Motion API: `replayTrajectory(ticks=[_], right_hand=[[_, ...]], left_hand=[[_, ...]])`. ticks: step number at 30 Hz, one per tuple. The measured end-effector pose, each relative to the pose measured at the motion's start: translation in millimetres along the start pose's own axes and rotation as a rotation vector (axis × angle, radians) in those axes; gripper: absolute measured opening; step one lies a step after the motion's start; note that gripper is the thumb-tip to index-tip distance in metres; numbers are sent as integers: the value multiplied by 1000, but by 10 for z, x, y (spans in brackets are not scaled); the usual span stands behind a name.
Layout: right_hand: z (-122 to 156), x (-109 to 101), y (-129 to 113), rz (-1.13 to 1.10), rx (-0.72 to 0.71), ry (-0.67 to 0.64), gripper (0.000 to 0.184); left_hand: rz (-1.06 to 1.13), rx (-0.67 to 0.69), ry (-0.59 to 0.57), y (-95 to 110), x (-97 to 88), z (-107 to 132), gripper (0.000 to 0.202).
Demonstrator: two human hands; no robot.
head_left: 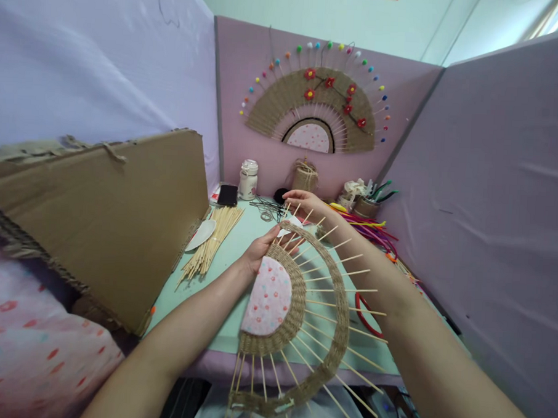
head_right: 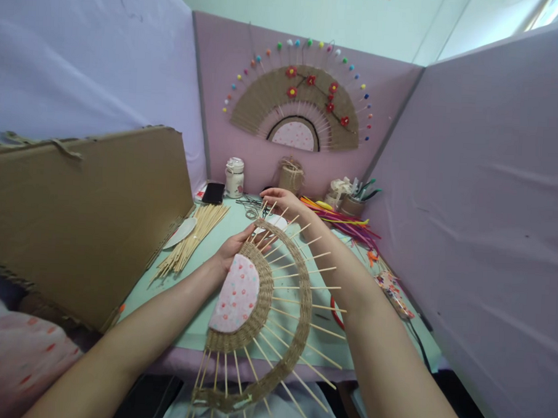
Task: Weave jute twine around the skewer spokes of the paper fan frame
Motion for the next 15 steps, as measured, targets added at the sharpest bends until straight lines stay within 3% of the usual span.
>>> replayTrajectory(ticks=[5,15], right_hand=[[35,-5,-96,18,-15,-38,30],[114,-130,29,-75,-140,86,31]], left_hand=[[-38,71,-15,-1,-45,-29,39],[-53,66,35,-14,-79,-60,33]])
Point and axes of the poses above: each hand's wrist, its own z-axis away from the middle knuckle, its own x-axis out of the palm, y = z × x, the point moved 1 cm from there along -z, towards the middle knuckle, and after that the axes turned 5 degrees about y, right-handed, at the moved point
